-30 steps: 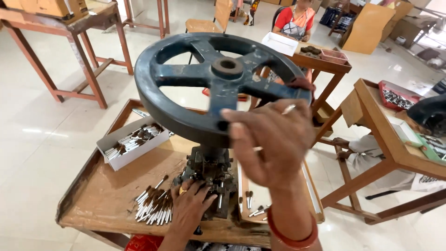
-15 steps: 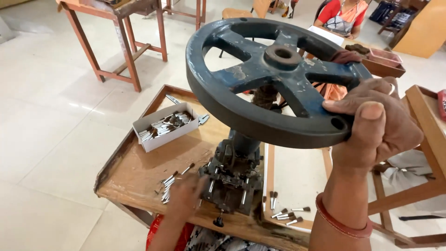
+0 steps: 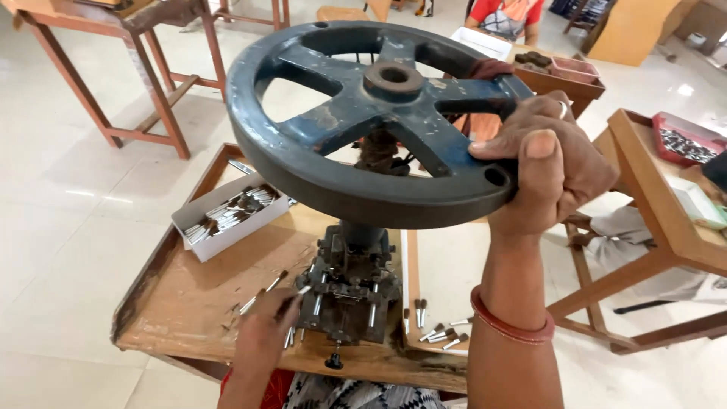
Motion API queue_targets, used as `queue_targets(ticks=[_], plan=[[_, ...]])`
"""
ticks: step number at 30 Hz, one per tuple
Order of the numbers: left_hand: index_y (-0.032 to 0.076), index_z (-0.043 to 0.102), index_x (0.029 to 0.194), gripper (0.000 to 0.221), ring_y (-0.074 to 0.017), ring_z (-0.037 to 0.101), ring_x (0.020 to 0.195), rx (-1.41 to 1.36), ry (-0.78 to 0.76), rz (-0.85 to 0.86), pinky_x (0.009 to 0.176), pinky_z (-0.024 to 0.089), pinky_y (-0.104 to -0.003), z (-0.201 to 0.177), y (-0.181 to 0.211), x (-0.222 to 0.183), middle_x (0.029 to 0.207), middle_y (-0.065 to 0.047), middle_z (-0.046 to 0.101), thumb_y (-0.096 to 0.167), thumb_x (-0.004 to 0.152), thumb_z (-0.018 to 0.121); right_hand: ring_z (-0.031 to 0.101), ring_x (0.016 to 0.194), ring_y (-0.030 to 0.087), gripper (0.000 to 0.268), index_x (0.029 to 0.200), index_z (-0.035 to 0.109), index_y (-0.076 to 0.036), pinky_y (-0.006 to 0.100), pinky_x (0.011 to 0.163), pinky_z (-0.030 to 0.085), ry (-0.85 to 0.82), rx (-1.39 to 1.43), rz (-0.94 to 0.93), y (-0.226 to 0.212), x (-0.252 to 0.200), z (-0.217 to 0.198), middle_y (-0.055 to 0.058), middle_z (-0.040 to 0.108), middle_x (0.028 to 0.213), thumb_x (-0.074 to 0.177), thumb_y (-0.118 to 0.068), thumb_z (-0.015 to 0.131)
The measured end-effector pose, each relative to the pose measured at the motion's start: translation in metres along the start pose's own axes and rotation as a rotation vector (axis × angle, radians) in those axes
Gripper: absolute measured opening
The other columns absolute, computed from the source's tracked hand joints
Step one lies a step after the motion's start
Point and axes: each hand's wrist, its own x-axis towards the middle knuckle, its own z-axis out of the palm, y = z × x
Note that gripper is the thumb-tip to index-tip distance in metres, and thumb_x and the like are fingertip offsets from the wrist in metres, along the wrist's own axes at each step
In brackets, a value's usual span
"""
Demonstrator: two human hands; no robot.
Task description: Using a manual hand-press machine to assemble or crimp small metal components.
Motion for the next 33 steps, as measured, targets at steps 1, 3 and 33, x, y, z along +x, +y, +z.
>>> queue_targets(ticks=[1,3,33], plan=[[0.007,0.072,0.098,0.016,-0.0293,0.075,0.081,-0.007,-0.002,0.002,0.072,0.061,-0.042,0.016,0.008,-0.002,0.094,-0.014,0.076,0.017,0.087,0.072,0.051,0.068,0.019,0.049,0.081,0.072,0.008,0.030,0.071,0.038,-0.004,-0.006,-0.003,0.002,0.001,-0.001,0.012,0.064,0.070,0.111,-0.030,0.065],[0.005,0.074,0.093,0.012,-0.0246,0.074,0.080,-0.046,-0.018,0.189,0.068,0.062,-0.037,0.045,0.025,-0.008,0.092,-0.012,0.077,0.014,0.085,0.078,0.051,0.068,0.018,0.047,0.079,0.072,0.006,0.030,0.070,0.038,0.002,0.076,0.043,0.003,0.003,-0.002,0.012,0.064,0.070,0.110,-0.029,0.064],[0.016,0.076,0.109,0.035,-0.0249,0.056,0.117,0.317,-0.148,0.301,0.100,0.031,-0.054,0.041,0.055,-0.004,0.117,-0.004,0.068,0.041,0.084,0.075,0.042,0.056,0.009,0.023,0.092,0.074,-0.014,0.031,0.075,0.036,-0.341,-0.705,-0.331,-0.087,0.009,0.078,-0.006,0.059,0.064,0.106,-0.027,0.061]])
